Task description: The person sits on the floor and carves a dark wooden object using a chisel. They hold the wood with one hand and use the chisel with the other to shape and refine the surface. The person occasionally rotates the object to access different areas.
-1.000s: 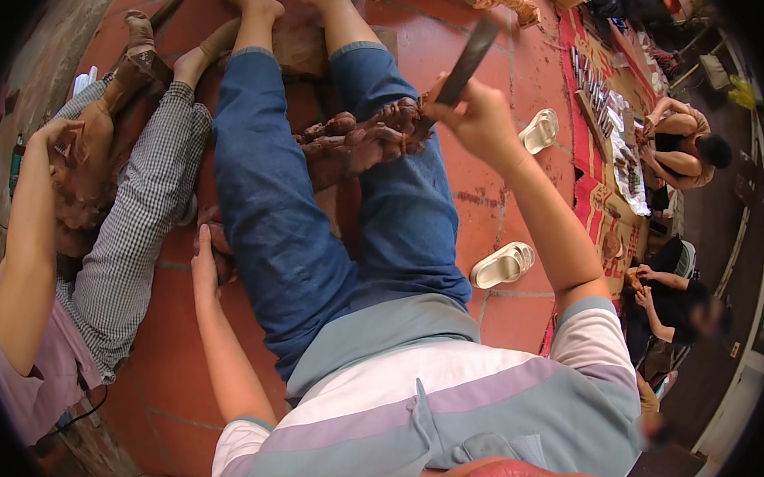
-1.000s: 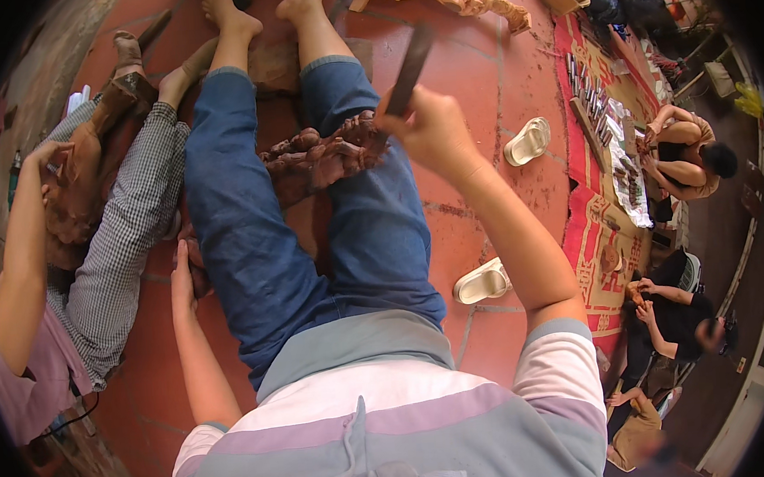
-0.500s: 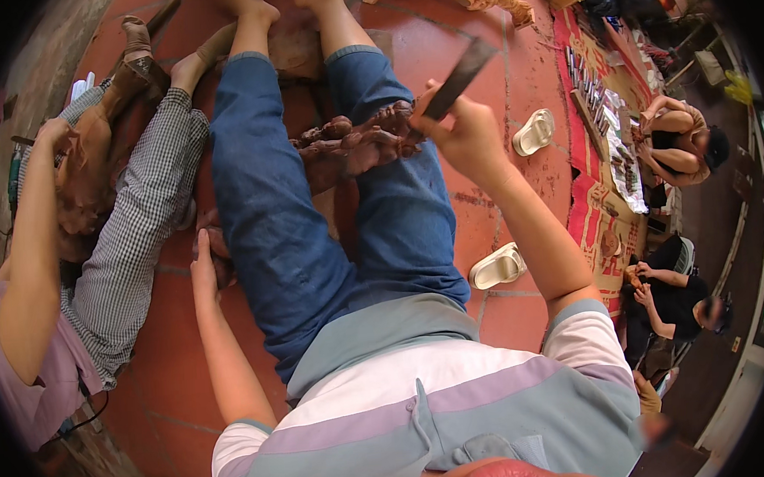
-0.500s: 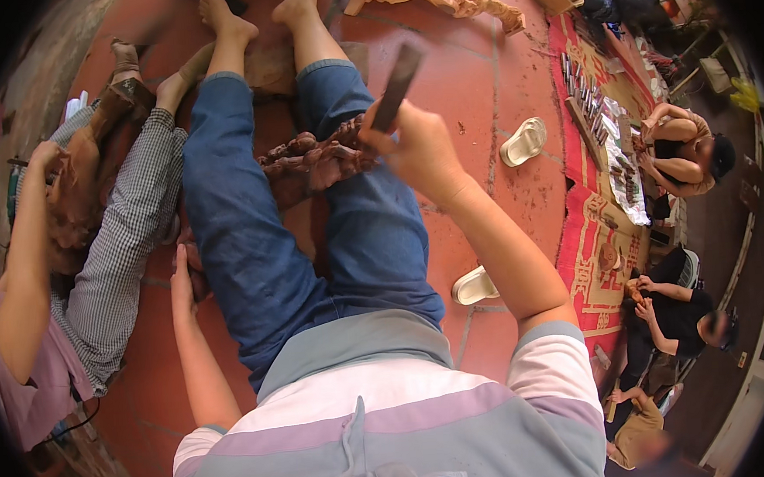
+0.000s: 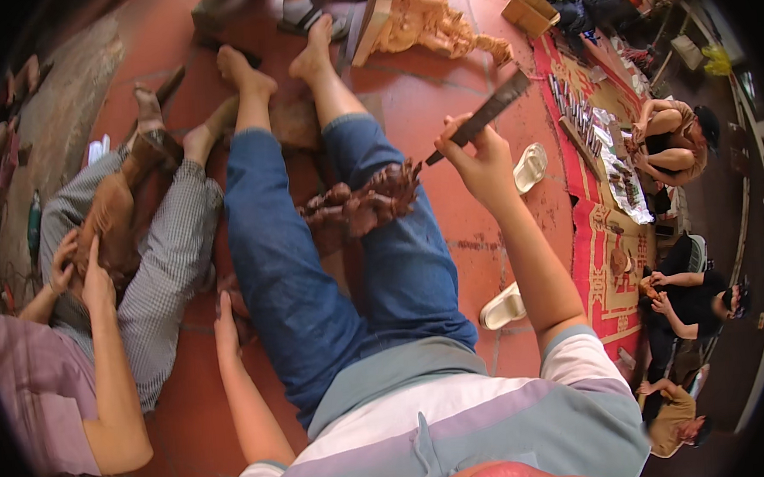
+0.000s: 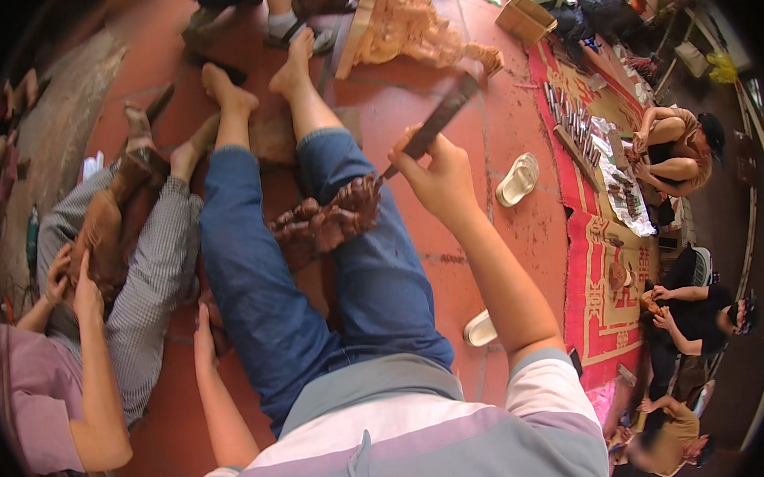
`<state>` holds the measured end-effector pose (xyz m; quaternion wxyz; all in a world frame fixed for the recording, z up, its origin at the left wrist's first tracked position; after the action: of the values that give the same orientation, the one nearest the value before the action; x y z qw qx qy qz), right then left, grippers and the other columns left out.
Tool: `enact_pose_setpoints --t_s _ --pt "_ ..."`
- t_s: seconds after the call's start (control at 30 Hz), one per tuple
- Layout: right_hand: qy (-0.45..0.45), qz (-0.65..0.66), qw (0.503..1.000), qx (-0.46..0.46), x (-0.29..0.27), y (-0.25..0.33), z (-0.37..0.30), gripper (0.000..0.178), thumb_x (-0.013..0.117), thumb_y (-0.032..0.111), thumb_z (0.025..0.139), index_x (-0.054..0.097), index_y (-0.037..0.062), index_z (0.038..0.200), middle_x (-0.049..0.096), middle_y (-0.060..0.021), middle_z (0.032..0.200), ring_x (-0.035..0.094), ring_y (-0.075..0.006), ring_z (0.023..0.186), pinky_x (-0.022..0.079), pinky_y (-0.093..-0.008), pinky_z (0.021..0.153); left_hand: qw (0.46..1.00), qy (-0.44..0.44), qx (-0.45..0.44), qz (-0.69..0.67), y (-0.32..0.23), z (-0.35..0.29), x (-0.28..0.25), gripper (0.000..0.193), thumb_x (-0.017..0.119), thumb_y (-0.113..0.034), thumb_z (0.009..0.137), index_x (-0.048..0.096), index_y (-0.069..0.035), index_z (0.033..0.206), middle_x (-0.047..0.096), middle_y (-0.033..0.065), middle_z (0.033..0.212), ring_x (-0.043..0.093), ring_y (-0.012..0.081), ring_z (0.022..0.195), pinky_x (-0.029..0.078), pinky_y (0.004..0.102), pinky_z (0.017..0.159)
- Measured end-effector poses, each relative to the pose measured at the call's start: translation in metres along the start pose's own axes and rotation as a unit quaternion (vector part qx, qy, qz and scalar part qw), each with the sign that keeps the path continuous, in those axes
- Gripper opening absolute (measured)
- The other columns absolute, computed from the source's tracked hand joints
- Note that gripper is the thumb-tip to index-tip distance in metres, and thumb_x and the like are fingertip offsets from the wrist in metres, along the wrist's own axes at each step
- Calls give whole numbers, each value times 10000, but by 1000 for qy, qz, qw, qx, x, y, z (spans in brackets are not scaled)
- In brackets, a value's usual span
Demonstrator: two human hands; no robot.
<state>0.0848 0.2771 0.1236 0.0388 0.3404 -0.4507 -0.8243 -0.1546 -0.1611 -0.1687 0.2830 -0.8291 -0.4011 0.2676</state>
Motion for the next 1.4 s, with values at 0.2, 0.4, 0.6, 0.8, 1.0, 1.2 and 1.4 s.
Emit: enact_pose_setpoints --t_s 0.2,0.4,0.6,0.8,1.0,1.2,1.4 --pt "-112 322 938 56 -29 -9 -31 203 562 204 970 565 4 1009 672 -101 837 652 -168 778 535 -272 698 997 -15 60 49 36 26 -49 661 514 -520 932 513 2 1339 536 165 1338 503 250 1230 361 327 1038" --pt "-283 341 895 49 -129 -26 -56 410 352 417 1032 535 53 993 693 -131 837 613 -130 605 483 -246 509 959 -110 80 250 -48 12 -40 528 587 -321 919 547 71 1270 584 233 1266 591 309 1127 443 344 969" --pt "-137 406 890 157 -45 -49 -98 447 359 483 1013 545 76 1026 703 -104 823 597 -104 568 473 -220 502 897 -98 406 142 -207 -59 35 394 489 -198 983 542 43 1290 641 126 1070 605 182 856 490 268 759" --pt "55 557 763 325 124 -72 -177 441 392 511 991 548 110 1087 692 -107 800 601 -104 553 489 -217 506 772 381 459 -218 -327 -220 176 507 431 -309 1027 357 -30 1444 509 -4 801 440 54 618 380 203 558" --pt "116 536 789 276 146 -74 -193 430 370 478 1009 533 84 1065 685 -93 815 603 -110 575 490 -217 526 561 613 529 -173 -338 -404 238 325 509 -293 992 583 -91 1236 533 39 719 450 112 557 349 247 478" --pt "115 539 785 284 140 -69 -190 365 454 422 995 535 81 1097 681 -73 838 608 -109 603 502 -215 556 535 622 550 -157 -337 -439 245 179 662 -175 884 689 -77 1032 556 69 612 467 140 491 355 263 440" --pt "119 530 801 253 137 -72 -188 333 668 199 887 523 76 1160 661 -51 908 617 -109 724 509 -234 636 713 396 544 194 -311 -302 299 305 612 -98 889 651 -38 1185 593 61 774 561 142 654 451 257 621"
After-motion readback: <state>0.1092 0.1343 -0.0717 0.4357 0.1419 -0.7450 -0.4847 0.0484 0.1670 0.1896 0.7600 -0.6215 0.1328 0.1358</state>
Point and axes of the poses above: each hand's wrist, its own z-axis towards the middle knuckle, its own x-axis out of the palm, y = z × x, the point moved 10 cm from there along z, towards the middle knuckle
